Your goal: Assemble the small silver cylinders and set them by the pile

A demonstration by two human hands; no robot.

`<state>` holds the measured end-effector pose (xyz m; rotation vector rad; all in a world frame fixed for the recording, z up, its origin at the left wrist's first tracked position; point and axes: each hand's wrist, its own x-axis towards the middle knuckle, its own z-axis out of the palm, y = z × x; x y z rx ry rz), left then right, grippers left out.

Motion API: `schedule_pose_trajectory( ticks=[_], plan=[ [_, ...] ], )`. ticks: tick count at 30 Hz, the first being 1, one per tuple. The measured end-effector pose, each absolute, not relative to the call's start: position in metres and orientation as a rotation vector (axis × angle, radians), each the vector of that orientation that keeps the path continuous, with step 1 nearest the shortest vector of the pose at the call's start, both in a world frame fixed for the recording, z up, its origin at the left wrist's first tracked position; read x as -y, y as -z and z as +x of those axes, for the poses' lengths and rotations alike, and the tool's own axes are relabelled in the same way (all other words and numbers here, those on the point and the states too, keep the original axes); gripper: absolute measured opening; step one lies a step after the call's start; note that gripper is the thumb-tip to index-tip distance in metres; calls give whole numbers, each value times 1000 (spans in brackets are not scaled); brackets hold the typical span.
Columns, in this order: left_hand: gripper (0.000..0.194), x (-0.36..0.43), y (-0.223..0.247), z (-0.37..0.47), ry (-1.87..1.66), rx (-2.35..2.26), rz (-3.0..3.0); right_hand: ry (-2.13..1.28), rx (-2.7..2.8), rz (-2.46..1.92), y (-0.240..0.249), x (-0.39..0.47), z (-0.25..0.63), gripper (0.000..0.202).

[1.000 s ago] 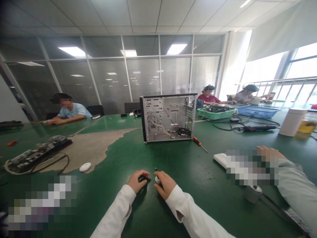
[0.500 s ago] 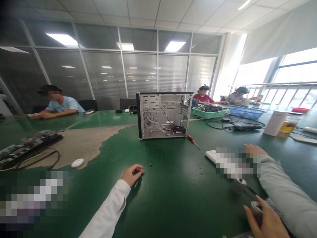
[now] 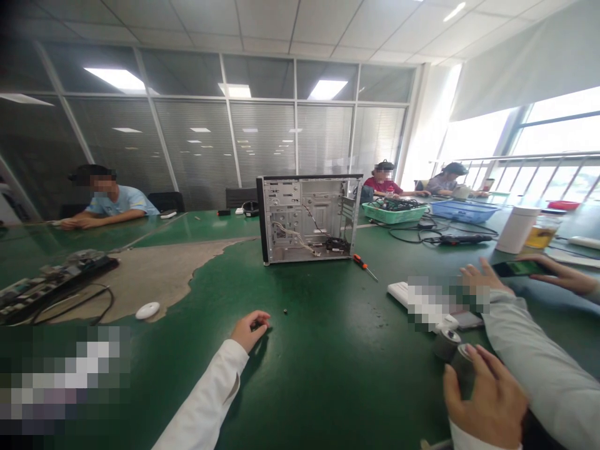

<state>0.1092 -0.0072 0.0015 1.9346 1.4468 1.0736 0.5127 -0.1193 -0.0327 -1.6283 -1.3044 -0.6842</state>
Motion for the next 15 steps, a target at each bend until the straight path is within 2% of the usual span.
schedule_pose_trajectory(
  ticks=[2, 5, 8, 15],
  plan=[
    [20, 7, -2, 109, -1062, -1448, 1940, 660, 1502, -1503, 22, 112, 480, 47],
    [20, 7, -3, 109, -1050, -1446, 1942, 237, 1999, -1350, 10, 85, 420, 33],
    [20, 7, -4, 109, -1045, -1447, 1928, -33, 2277, -1270, 4, 50, 363, 40],
    [21, 7, -5, 109, -1046, -1463, 1933, -19, 2309, -1222, 10, -11, 284, 43]
  ],
)
